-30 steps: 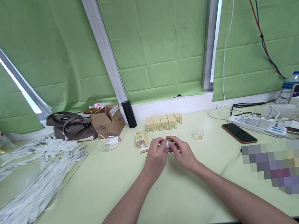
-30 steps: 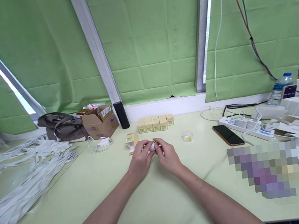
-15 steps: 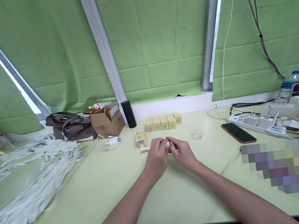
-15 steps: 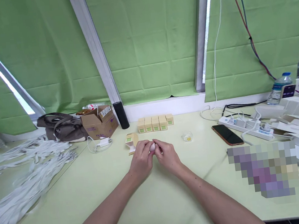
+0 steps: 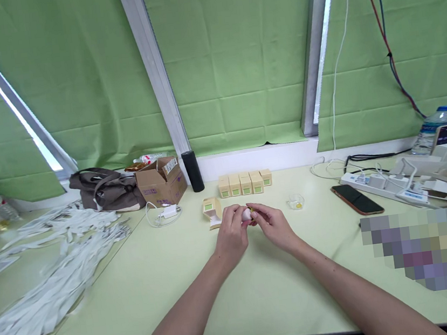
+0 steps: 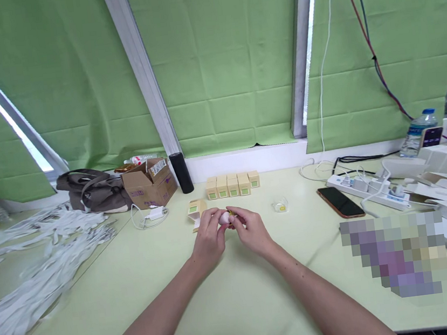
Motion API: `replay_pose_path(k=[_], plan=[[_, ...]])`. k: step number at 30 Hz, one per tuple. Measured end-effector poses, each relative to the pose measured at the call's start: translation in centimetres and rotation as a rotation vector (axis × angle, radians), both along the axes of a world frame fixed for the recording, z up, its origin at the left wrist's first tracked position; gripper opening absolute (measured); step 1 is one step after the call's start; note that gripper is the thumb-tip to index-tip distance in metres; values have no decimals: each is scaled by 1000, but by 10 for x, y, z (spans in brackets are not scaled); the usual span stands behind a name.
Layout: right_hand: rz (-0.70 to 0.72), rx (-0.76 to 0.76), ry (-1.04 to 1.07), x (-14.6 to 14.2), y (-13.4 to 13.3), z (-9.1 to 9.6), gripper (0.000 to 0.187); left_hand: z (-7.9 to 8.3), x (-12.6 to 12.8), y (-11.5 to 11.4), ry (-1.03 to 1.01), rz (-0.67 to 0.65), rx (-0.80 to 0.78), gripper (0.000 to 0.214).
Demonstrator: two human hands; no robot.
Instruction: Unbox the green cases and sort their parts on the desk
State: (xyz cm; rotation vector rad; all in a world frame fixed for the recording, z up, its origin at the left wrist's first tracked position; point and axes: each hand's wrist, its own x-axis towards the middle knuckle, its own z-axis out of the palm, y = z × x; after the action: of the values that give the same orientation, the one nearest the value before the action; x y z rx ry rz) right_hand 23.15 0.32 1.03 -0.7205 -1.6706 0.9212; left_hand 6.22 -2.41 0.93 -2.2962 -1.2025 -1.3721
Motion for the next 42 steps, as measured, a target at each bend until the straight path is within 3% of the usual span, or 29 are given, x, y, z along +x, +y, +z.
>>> replay_pose_path(k=[3,6,20,24,27,31,34,42], plan=[[34,89,-57,5,2,0,45,-3,-4,2,-78,-31,-67,33],[-22,150,-140,8,3,1,44,-3,-4,2,-142,-61,-119,29],[-162,201,-231,4,1,5,38,3,3,-1,-334,-77,-159,22],[-262,131,-193,13,12,0,38,5,-4,7,-610,-101,-143,28],[-326,33,-124,20,20,-2,42,8,-12,18,-977,-205,-259,37],[-318,-21,-100,18,21,-5,42,10,-17,26,-1363,-520,-580,39],[-290,-19,-167,13,16,-6,37,11,-17,24,-1450,-646,-687,34],[-281,-30,-246,10,9,-1,30,14,-15,21,-1559,-687,-727,28]])
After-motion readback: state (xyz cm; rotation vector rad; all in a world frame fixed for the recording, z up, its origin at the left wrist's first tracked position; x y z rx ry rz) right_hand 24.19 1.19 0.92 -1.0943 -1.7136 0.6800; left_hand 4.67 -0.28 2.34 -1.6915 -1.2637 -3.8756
